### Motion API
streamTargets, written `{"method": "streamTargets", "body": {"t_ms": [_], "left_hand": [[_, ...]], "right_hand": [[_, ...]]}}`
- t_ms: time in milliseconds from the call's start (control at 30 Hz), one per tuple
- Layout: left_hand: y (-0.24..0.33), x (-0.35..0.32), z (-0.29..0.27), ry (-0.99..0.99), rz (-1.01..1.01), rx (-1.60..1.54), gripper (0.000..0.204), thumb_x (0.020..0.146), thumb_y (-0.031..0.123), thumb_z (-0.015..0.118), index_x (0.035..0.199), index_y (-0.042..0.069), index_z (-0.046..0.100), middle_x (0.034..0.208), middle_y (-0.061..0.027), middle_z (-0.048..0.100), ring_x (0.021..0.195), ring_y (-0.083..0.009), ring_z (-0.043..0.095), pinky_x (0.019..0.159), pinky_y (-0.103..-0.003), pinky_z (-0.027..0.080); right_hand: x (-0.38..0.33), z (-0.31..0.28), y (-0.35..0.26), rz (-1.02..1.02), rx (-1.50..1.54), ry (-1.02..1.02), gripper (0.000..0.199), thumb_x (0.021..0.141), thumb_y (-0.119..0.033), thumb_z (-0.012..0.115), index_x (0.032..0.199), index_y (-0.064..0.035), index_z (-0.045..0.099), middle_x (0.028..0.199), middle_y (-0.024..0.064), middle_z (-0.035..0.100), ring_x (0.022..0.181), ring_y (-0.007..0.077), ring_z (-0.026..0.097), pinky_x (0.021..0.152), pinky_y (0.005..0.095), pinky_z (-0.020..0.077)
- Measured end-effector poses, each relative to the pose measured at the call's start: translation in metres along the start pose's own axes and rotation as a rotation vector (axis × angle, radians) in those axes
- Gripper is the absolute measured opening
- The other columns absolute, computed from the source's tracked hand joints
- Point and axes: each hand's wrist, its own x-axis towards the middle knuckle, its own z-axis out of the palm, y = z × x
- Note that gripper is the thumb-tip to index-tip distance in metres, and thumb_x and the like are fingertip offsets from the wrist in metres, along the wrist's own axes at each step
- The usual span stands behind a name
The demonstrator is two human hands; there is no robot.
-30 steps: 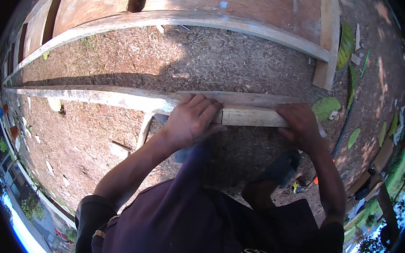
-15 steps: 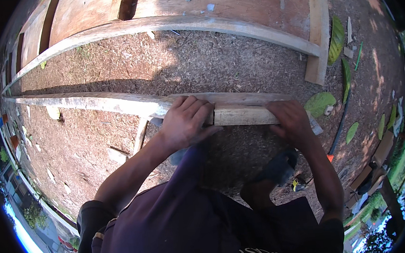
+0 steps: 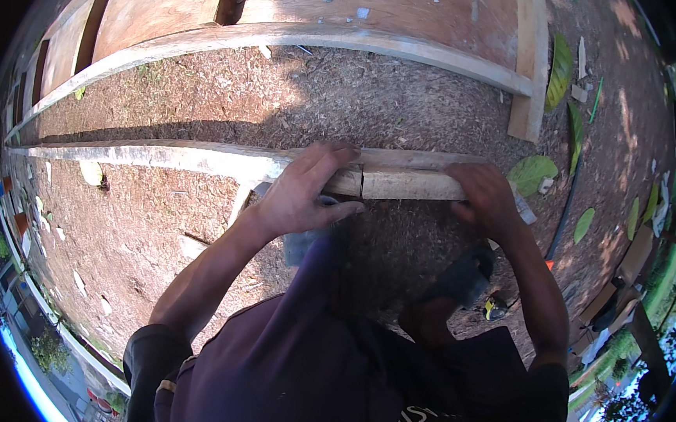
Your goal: The person assembles a wooden frame by fitting small wooden pieces into slots, using a hammer to secure them, and measuring with a tape measure. The person adjusts and aligns the pieces to ensure a proper fit.
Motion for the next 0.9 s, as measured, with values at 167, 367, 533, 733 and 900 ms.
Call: {"method": "streamTargets", "body": {"t_ms": [167,367,533,733,900], "left_hand": [[-0.005,0.0,-0.015,-0.016,-0.23,-0.307,0.047,0.094,0.026,0.074,0.131,0.002,0.058,0.126,-0.0203,0.064,0.117,-0.0406,0.065,0.098,-0.046,0.055],[0.002,-0.001,-0.019,-0.02,-0.118,-0.13,0.041,0.092,0.022,0.073,0.125,0.001,0.061,0.123,-0.0203,0.066,0.116,-0.0398,0.066,0.099,-0.048,0.055],[0.004,0.0,-0.026,-0.024,-0.091,-0.021,0.041,0.09,0.022,0.074,0.123,0.0,0.063,0.121,-0.0202,0.066,0.114,-0.04,0.065,0.101,-0.048,0.054],[0.002,-0.007,-0.028,-0.037,-0.132,0.042,0.042,0.089,0.021,0.075,0.124,0.002,0.063,0.126,-0.0193,0.065,0.12,-0.0393,0.063,0.103,-0.048,0.053],[0.0,-0.014,-0.028,0.036,-0.13,0.105,0.042,0.086,0.02,0.078,0.122,0.002,0.063,0.125,-0.0183,0.065,0.12,-0.0386,0.063,0.102,-0.048,0.053]], "right_hand": [[0.001,0.001,0.009,0.038,0.028,-0.037,0.068,0.069,-0.015,0.084,0.133,-0.0061,0.063,0.126,0.017,0.069,0.119,0.0386,0.064,0.104,0.05,0.0481],[0.0,0.0,0.006,0.047,0.032,-0.04,0.067,0.07,-0.015,0.085,0.132,-0.0067,0.064,0.127,0.0168,0.069,0.12,0.0381,0.064,0.104,0.0497,0.0479],[0.004,0.0,0.002,0.011,-0.011,-0.008,0.067,0.069,-0.019,0.087,0.131,-0.006,0.064,0.126,0.0161,0.07,0.119,0.037,0.065,0.104,0.0493,0.0483],[0.011,0.0,-0.006,-0.024,-0.042,0.005,0.067,0.07,-0.024,0.088,0.129,-0.0051,0.064,0.125,0.0163,0.07,0.118,0.0364,0.065,0.103,0.0487,0.0483],[0.015,-0.004,-0.007,-0.032,-0.032,-0.009,0.066,0.072,-0.023,0.088,0.13,-0.0052,0.064,0.125,0.0157,0.07,0.118,0.0361,0.065,0.103,0.0488,0.048]]}}
